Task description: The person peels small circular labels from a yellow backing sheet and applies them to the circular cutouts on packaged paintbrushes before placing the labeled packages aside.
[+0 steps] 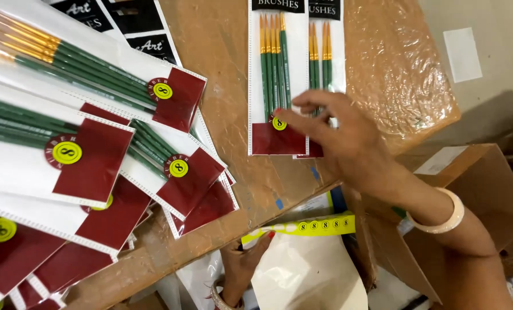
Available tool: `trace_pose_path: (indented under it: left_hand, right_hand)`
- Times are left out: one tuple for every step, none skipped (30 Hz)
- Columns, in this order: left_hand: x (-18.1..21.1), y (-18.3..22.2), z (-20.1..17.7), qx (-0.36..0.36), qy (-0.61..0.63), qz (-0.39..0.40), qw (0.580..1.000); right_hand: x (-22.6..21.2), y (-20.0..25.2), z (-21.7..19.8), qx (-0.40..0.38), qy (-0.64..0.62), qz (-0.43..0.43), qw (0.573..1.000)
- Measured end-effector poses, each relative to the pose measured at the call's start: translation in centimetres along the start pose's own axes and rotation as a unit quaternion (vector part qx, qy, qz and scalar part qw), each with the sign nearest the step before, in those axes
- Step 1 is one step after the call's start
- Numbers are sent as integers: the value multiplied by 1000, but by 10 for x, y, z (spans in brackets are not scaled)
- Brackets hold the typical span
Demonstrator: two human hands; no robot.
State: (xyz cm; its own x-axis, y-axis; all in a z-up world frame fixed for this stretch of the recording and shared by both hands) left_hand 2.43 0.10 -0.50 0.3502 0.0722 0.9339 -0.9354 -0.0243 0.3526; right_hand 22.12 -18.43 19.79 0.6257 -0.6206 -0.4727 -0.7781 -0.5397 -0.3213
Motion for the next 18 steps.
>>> trace_pose_path:
  left_hand:
    - [4, 0, 0, -1, -12, 4, 1000]
    - [9, -2, 0, -2, -25, 11, 1000]
    - [9, -6, 0, -1, -25, 16, 1000]
    - [10, -8, 0, 1, -36, 31, 999]
    - [10, -9, 1, 4, -47, 47, 998]
    - [11, -6, 0, 4, -48, 47, 998]
    - [12, -2, -1, 5, -59, 43, 997]
    - [16, -7, 0, 4, -69, 50, 996]
    - [10, 0, 1, 2, -69, 60, 996]
    - [5, -6, 1, 4, -60, 71, 996]
    - [1, -12, 1, 5, -51, 82, 995]
    - [6, -13, 1, 3, -51, 94, 994]
    - [9, -15, 0, -1, -45, 97, 994]
    - [9, -10, 1, -1, -35, 93, 995]
    - [8, -9, 3, 3, -33, 100, 994]
    - [7, -5, 3, -2, -35, 90, 995]
    - [6, -2, 4, -6, -37, 80, 996]
    - [0, -3, 3, -7, -38, 92, 995]
  right_hand:
    - [-1, 5, 5, -21, 31, -16, 999]
    - [-2, 10, 9, -40, 63, -33, 997]
    - [-2, 10, 11, -37, 65, -36, 997]
    - [-3, 12, 13, -48, 91, -48, 993]
    - [-4, 14, 15, -59, 117, -60, 990]
    - [-5, 14, 13, -58, 116, -60, 990]
    - [-7, 14, 10, -73, 104, -58, 990]
    - [-7, 10, 4, -82, 100, -59, 990]
    - [-5, 14, 2, -74, 108, -62, 989]
    - [-2, 12, -1, -75, 76, -64, 992]
    - [2, 8, -3, -77, 44, -67, 994]
    - [3, 8, -5, -69, 52, -73, 994]
    - [6, 8, -4, -74, 43, -68, 994]
    - [8, 10, -1, -86, 30, -66, 994]
    - [14, 3, -4, -85, 34, -73, 993]
    - [22, -3, -5, -92, -9, -32, 995]
    - [29, -9, -7, -98, -52, 8, 994]
    - [27, -22, -13, -90, -46, 2, 995]
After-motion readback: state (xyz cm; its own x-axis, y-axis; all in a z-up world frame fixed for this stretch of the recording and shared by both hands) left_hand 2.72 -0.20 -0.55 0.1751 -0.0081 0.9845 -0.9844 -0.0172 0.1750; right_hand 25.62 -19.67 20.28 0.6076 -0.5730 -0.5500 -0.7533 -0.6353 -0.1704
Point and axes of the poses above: each hand's wrist, its own y-axis away from the middle knuckle, its own z-axis out of the palm, x = y × z, the point moved 2 cm from there along -y, towards the middle knuckle, and after that the axes turned 7 degrees about -y, right-handed, at the moved point
